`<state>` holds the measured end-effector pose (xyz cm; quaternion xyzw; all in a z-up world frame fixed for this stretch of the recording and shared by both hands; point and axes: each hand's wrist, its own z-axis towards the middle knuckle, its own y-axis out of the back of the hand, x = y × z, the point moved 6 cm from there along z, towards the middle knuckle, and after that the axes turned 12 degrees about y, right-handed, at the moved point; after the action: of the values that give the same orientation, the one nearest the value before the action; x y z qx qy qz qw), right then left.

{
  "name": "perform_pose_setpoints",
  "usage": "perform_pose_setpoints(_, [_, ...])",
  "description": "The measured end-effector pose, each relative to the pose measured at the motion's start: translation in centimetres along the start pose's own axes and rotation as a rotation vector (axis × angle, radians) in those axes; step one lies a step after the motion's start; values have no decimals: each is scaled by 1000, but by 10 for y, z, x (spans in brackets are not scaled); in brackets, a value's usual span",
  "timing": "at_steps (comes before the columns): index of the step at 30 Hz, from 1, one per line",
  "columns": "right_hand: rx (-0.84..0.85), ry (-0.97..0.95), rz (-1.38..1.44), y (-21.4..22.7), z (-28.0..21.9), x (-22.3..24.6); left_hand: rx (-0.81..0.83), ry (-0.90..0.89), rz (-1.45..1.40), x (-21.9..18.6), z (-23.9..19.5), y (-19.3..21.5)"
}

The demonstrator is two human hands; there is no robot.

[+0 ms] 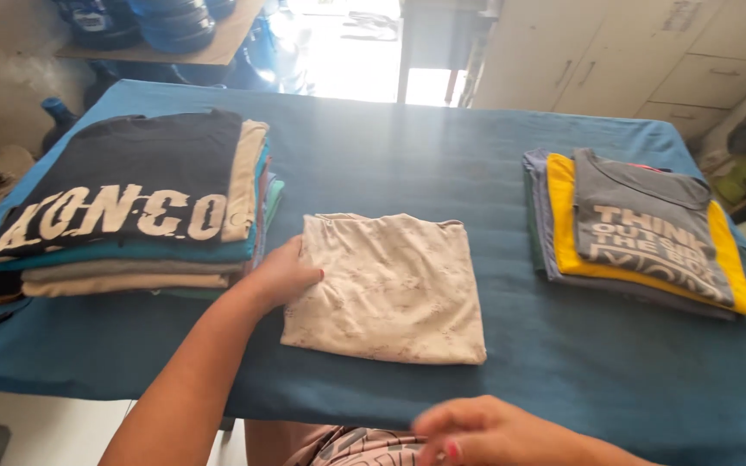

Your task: Folding and stacking various shirts and tops on a laundry table

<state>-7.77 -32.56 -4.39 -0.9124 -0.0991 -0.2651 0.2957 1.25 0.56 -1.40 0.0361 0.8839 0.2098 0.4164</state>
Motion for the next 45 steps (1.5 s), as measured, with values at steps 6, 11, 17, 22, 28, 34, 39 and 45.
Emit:
perform_pose_setpoints(6, [-185, 1069, -1035, 38, 26, 149, -71, 63, 384, 28, -20, -2])
perform_pose_setpoints(11, [-599, 595, -1598, 41, 101, 205, -125, -62, 462, 34, -23, -7])
perform_pose_setpoints(17, [-724, 842, -1591, 49, 123, 225, -740, -340, 896, 51, -27, -11])
perform_pose_setpoints(22, [-95, 1488, -1559, 7, 123, 191, -464, -1168, 637, 4, -83, -104])
perform_pose_setpoints(28, [579, 1140, -1982, -62, 130, 135, -82, -1292, 776, 15, -91, -156])
perform_pose_setpoints(34, [126, 910, -2293, -48, 178, 203, -26, -1219, 912, 12, -96, -158])
perform_pose_setpoints(39, [-336, 816, -2196, -44, 182, 221, -41, -1206, 884, 12, -96, -156])
perform_pose_setpoints(45, [400, 1306, -2369, -79, 187, 166, -115, -1254, 851, 13, -96, -151])
